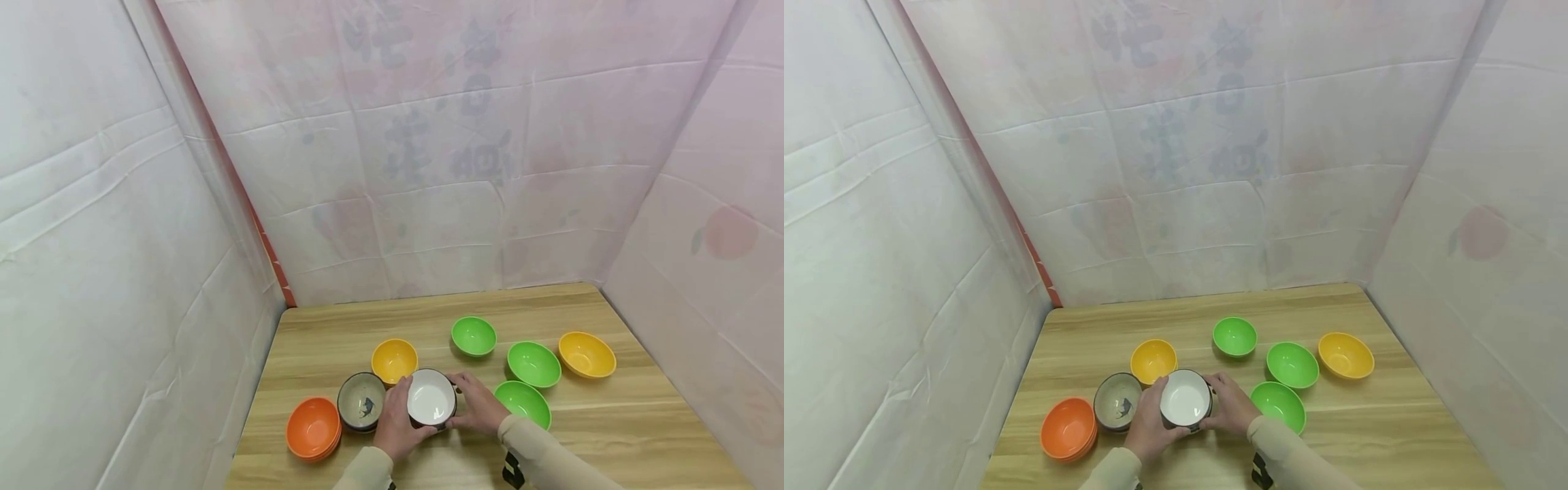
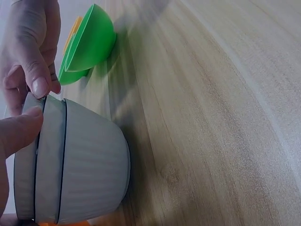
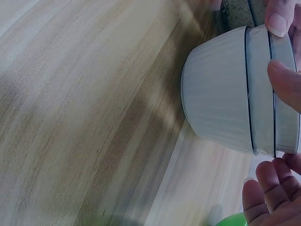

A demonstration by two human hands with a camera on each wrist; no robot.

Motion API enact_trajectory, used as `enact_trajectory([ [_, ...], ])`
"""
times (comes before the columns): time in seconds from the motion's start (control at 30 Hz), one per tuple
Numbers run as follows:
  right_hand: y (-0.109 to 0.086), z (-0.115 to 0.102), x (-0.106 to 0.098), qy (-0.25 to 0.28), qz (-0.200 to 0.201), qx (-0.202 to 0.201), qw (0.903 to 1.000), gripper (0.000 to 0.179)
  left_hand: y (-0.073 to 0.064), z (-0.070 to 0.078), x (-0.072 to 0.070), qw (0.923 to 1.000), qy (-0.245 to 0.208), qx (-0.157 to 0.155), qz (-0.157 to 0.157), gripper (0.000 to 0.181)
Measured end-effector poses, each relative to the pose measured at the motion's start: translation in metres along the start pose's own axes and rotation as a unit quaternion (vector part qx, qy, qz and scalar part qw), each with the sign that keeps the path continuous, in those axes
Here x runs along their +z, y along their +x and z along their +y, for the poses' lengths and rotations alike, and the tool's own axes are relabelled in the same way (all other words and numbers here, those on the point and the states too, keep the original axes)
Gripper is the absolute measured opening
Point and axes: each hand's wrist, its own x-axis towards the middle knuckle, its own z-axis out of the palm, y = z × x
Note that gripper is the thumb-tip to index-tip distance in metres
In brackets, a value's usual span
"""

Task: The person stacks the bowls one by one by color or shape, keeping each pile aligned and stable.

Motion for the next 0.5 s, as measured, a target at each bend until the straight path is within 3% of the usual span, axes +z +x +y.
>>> enact_trajectory([
  [0.13,0.000,-0.001,0.000,0.000,-0.005,0.005,1.0000,0.092,-0.001,0.000,0.001,0.9999,-0.003,-0.010,-0.004,0.108],
  [0.23,-0.002,-0.001,-0.005,0.010,-0.010,0.015,0.9998,0.096,-0.003,-0.001,0.003,0.9999,0.002,-0.006,0.012,0.108],
  [0.37,-0.006,0.004,-0.020,0.039,0.011,0.048,0.9980,0.089,-0.006,-0.001,0.005,0.9968,0.014,0.027,0.073,0.101],
  [0.5,-0.013,0.019,-0.049,0.046,0.075,0.097,0.9914,0.059,-0.010,0.007,0.003,0.9858,0.001,0.073,0.152,0.075],
])
